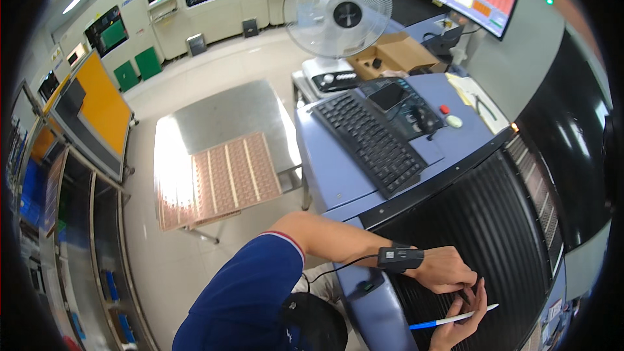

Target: Inspecting and marking metal PCB panels on an industrial conveyor machine.

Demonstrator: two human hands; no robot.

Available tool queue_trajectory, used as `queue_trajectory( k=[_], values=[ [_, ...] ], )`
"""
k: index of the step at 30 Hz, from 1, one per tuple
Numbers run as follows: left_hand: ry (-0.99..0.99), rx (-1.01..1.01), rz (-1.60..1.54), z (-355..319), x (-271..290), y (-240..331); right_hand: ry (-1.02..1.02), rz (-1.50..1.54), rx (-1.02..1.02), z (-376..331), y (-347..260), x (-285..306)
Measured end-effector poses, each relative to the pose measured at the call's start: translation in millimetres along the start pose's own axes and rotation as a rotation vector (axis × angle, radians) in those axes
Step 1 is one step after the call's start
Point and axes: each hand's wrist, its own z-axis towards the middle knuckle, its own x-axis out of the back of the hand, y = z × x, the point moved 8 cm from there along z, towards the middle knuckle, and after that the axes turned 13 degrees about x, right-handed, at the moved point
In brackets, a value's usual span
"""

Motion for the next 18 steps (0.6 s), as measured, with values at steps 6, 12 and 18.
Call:
queue_trajectory(
  k=[6, 12, 18],
  values=[
    [-0.053, -0.020, 0.108, -12.0, -11.5, -7.8, -0.069, -0.047, 0.006, 1.2, 3.9, -11.8],
    [-0.122, 0.015, 0.102, -2.2, -20.8, -9.6, 0.018, 0.033, -0.004, -0.8, 11.1, -4.7],
    [-0.064, 0.077, 0.098, -8.9, -19.6, -24.4, -0.005, 0.072, -0.055, -5.5, 19.3, -14.0]
  ],
)
